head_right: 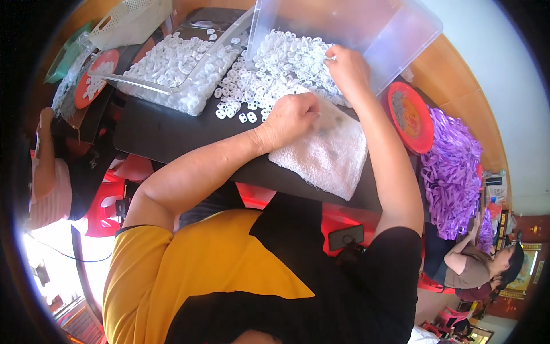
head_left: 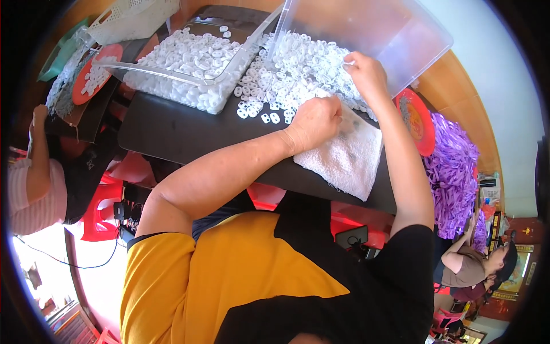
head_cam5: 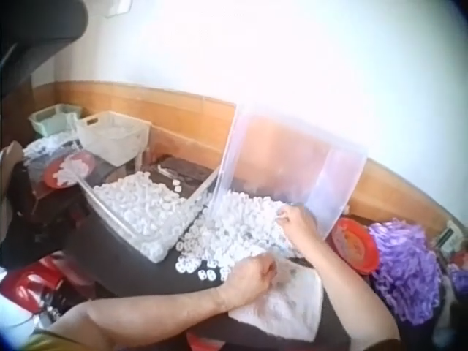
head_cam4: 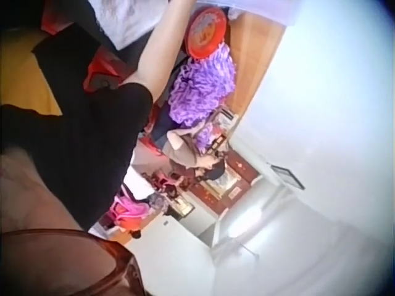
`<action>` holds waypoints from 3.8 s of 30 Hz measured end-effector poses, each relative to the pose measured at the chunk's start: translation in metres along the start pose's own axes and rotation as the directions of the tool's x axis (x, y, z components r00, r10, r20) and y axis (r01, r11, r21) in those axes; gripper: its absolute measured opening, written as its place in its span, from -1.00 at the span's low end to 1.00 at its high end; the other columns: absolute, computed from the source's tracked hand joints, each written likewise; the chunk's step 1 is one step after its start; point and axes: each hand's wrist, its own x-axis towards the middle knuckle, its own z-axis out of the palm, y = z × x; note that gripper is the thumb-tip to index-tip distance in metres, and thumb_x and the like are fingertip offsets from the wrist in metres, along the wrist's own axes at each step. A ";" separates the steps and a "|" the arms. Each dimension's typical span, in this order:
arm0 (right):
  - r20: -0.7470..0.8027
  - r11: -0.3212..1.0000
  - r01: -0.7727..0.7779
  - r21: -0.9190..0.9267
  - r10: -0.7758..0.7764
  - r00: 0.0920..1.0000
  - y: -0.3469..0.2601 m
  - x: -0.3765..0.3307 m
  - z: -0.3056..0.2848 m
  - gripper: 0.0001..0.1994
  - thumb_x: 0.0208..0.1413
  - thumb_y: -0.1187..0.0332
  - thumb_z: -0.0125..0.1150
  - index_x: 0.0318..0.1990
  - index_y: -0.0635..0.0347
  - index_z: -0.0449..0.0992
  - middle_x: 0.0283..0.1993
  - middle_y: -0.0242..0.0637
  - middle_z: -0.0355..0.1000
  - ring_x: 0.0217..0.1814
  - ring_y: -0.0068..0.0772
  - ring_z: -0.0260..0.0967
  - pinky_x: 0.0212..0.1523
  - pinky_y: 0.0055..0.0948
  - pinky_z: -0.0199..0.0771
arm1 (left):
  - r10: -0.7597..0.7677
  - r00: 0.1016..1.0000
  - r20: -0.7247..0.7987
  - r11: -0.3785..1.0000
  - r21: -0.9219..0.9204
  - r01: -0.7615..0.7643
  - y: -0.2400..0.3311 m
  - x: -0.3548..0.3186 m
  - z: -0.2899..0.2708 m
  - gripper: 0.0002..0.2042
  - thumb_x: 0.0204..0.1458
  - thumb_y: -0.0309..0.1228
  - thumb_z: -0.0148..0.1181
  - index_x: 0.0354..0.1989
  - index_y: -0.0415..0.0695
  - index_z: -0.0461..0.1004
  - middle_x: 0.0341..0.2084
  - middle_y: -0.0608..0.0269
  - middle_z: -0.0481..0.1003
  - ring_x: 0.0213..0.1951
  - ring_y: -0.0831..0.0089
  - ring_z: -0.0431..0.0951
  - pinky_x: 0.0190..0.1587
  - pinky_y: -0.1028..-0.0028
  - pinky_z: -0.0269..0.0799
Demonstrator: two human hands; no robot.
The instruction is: Inspecting and sorting white plastic rings at a workstation.
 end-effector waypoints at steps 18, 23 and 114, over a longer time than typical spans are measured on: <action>0.003 0.998 -0.025 0.054 0.025 1.000 0.041 0.017 0.015 -0.84 0.00 0.27 0.23 -0.27 0.06 0.59 -0.32 -0.25 0.56 -0.24 -0.20 0.51 -0.22 -0.26 0.45 | 0.017 1.000 -0.002 1.000 -0.015 -0.017 -0.001 0.001 -0.001 -0.90 -0.08 -0.47 0.12 -0.42 -0.23 0.47 -0.51 -0.07 0.51 -0.37 -0.02 0.55 -0.28 0.20 0.45; 0.054 0.977 0.172 -0.124 -0.166 0.985 0.018 0.009 0.020 -0.82 0.02 0.24 0.22 -0.24 0.02 0.60 -0.21 -0.23 0.54 -0.13 -0.15 0.49 -0.13 -0.18 0.43 | 0.012 1.000 0.006 0.999 -0.049 -0.011 -0.002 0.002 -0.001 -0.90 -0.12 -0.45 0.12 -0.45 -0.21 0.48 -0.48 -0.13 0.52 -0.33 -0.09 0.53 -0.23 0.12 0.43; 0.180 0.416 -0.253 0.874 0.207 0.962 -0.016 -0.098 -0.011 -0.86 0.08 0.45 0.21 -0.23 0.30 0.57 -0.36 -0.35 0.51 -0.37 -0.54 0.44 -0.30 -0.59 0.33 | -0.387 0.914 0.120 0.751 -0.535 0.388 0.022 0.005 -0.026 -0.86 0.06 -0.39 0.17 -0.38 -0.23 0.49 -0.60 0.36 0.44 -0.59 0.65 0.39 -0.61 0.62 0.26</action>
